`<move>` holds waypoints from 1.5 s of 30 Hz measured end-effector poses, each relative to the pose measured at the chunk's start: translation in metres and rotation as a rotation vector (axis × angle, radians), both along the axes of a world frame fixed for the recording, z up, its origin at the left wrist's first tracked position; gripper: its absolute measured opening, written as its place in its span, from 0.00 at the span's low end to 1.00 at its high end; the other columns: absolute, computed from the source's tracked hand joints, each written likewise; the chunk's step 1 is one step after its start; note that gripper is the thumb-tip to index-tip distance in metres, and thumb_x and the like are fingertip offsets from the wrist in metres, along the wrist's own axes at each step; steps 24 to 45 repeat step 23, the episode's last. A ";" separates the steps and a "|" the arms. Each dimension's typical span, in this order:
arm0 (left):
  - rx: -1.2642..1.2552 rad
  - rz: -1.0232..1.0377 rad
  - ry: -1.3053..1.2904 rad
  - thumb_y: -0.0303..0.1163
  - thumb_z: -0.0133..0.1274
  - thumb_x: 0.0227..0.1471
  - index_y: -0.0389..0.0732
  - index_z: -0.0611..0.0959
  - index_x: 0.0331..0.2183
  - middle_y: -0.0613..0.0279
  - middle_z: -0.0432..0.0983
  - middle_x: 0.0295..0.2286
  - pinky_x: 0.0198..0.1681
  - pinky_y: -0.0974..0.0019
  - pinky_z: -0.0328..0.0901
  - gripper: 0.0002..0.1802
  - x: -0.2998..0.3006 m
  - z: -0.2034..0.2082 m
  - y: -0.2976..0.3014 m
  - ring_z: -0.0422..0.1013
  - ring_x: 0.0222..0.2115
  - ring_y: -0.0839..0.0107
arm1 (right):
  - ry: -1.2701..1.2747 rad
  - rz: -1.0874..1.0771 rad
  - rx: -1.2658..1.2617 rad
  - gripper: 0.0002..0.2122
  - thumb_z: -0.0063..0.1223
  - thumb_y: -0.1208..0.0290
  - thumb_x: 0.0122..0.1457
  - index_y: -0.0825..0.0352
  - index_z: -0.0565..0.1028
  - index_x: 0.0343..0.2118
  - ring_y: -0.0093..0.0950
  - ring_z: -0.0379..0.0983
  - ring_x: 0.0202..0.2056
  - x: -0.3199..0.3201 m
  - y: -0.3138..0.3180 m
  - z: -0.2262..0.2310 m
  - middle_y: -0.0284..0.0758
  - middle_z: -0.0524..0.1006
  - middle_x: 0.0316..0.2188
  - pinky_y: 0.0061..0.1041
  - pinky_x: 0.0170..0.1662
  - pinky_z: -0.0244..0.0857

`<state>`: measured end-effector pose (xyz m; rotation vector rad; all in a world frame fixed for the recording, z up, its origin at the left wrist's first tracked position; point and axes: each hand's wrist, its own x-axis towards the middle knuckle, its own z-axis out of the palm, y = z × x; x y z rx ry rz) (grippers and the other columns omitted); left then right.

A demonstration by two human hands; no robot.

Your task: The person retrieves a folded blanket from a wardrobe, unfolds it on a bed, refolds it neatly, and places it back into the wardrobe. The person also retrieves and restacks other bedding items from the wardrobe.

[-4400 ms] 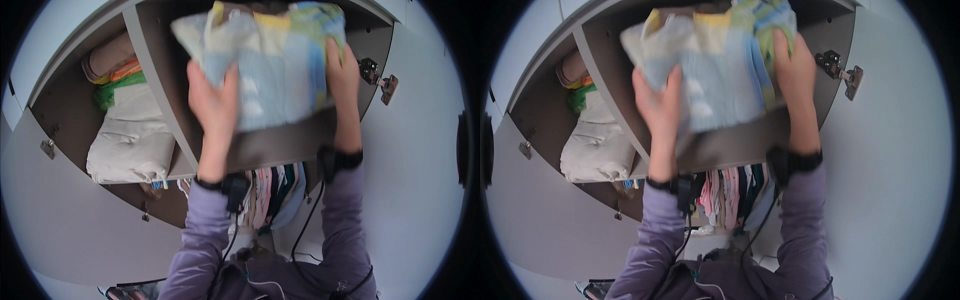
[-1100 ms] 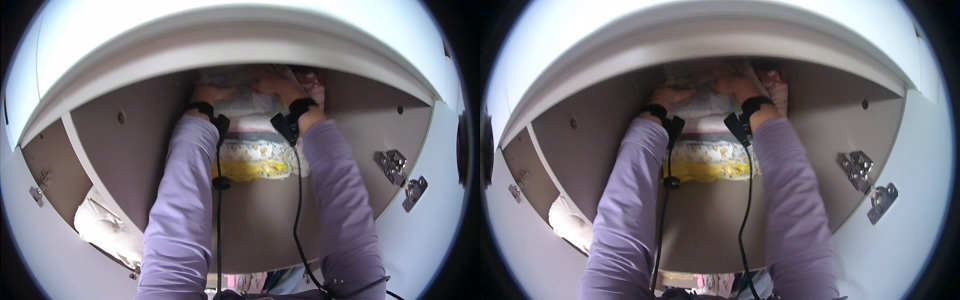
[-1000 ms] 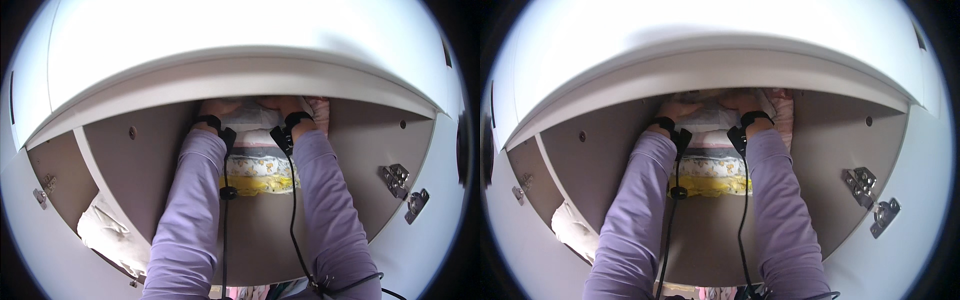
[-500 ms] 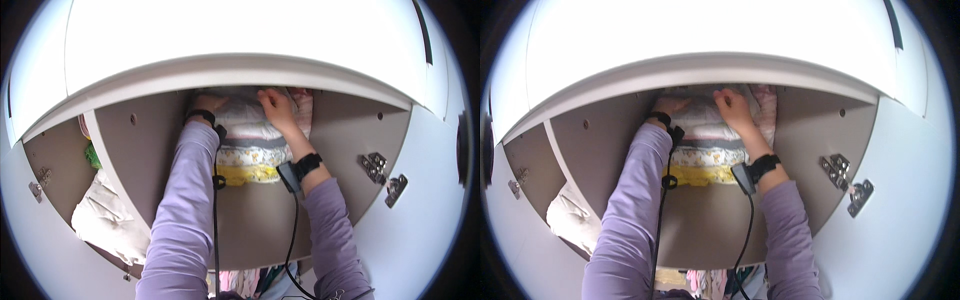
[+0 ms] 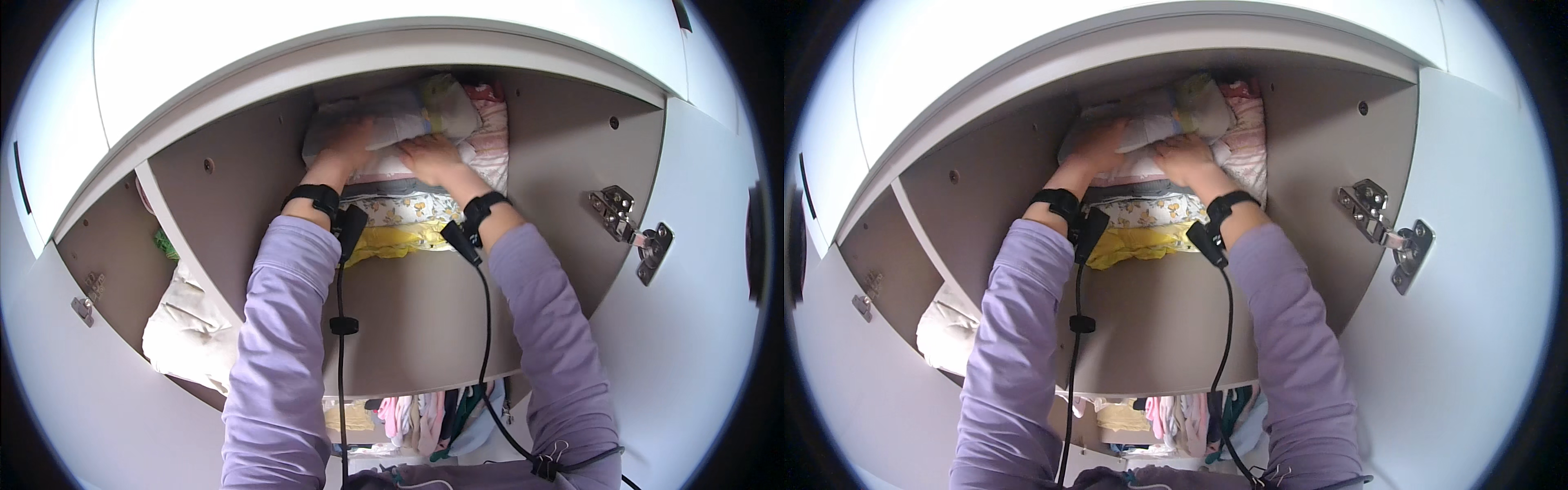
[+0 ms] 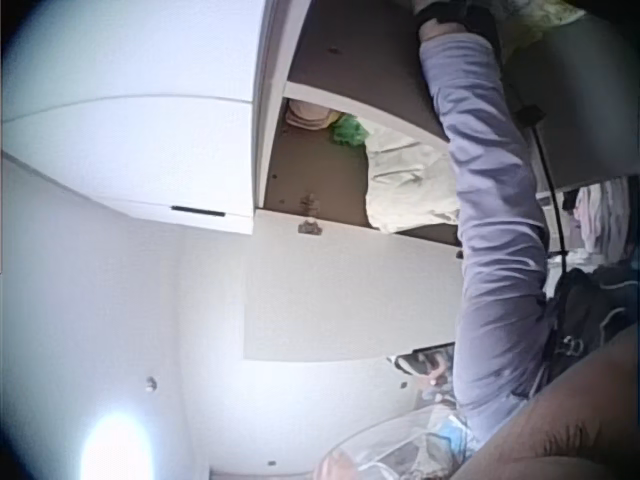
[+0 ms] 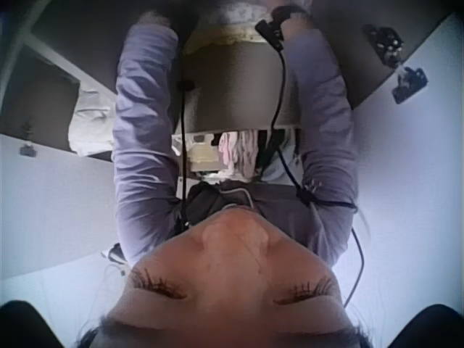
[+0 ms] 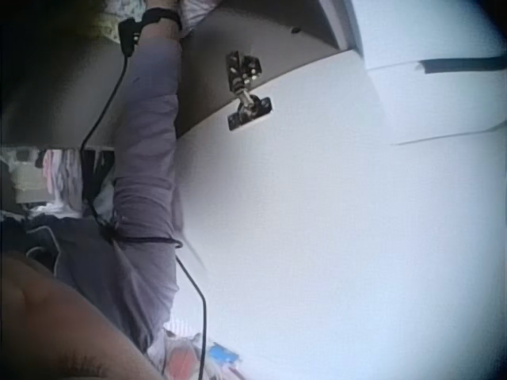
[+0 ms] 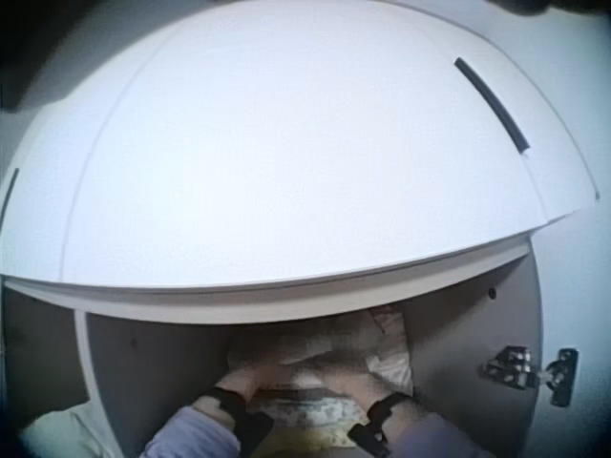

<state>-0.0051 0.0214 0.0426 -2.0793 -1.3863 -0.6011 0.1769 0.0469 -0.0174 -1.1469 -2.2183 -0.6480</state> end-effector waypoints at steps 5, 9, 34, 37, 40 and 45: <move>0.121 0.182 0.055 0.27 0.54 0.43 0.49 0.65 0.54 0.47 0.71 0.44 0.46 0.52 0.65 0.34 -0.016 0.058 0.019 0.69 0.45 0.51 | -0.227 -0.127 0.431 0.11 0.43 0.67 0.55 0.59 0.80 0.34 0.29 0.64 0.50 0.002 0.027 0.048 0.31 0.73 0.43 0.28 0.56 0.50; 0.100 0.133 0.105 0.27 0.54 0.43 0.48 0.66 0.54 0.48 0.68 0.48 0.50 0.54 0.62 0.34 -0.019 0.049 0.029 0.66 0.48 0.52 | -0.337 -0.236 -0.017 0.11 0.44 0.67 0.53 0.64 0.79 0.30 0.33 0.69 0.44 -0.013 0.049 0.039 0.36 0.73 0.41 0.34 0.48 0.62; -0.369 0.109 0.014 0.28 0.47 0.48 0.54 0.56 0.60 0.60 0.49 0.60 0.61 0.57 0.50 0.38 -0.023 0.007 0.028 0.50 0.60 0.60 | -0.324 -0.232 -0.530 0.13 0.43 0.78 0.48 0.73 0.77 0.35 0.42 0.74 0.40 -0.013 -0.062 0.055 0.49 0.75 0.39 0.35 0.43 0.66; -0.369 0.109 0.014 0.28 0.47 0.48 0.54 0.56 0.60 0.60 0.49 0.60 0.61 0.57 0.50 0.38 -0.023 0.007 0.028 0.50 0.60 0.60 | -0.324 -0.232 -0.530 0.13 0.43 0.78 0.48 0.73 0.77 0.35 0.42 0.74 0.40 -0.013 -0.062 0.055 0.49 0.75 0.39 0.35 0.43 0.66; -0.369 0.109 0.014 0.28 0.47 0.48 0.54 0.56 0.60 0.60 0.49 0.60 0.61 0.57 0.50 0.38 -0.023 0.007 0.028 0.50 0.60 0.60 | -0.324 -0.232 -0.530 0.13 0.43 0.78 0.48 0.73 0.77 0.35 0.42 0.74 0.40 -0.013 -0.062 0.055 0.49 0.75 0.39 0.35 0.43 0.66; -0.369 0.109 0.014 0.28 0.47 0.48 0.54 0.56 0.60 0.60 0.49 0.60 0.61 0.57 0.50 0.38 -0.023 0.007 0.028 0.50 0.60 0.60 | -0.324 -0.232 -0.530 0.13 0.43 0.78 0.48 0.73 0.77 0.35 0.42 0.74 0.40 -0.013 -0.062 0.055 0.49 0.75 0.39 0.35 0.43 0.66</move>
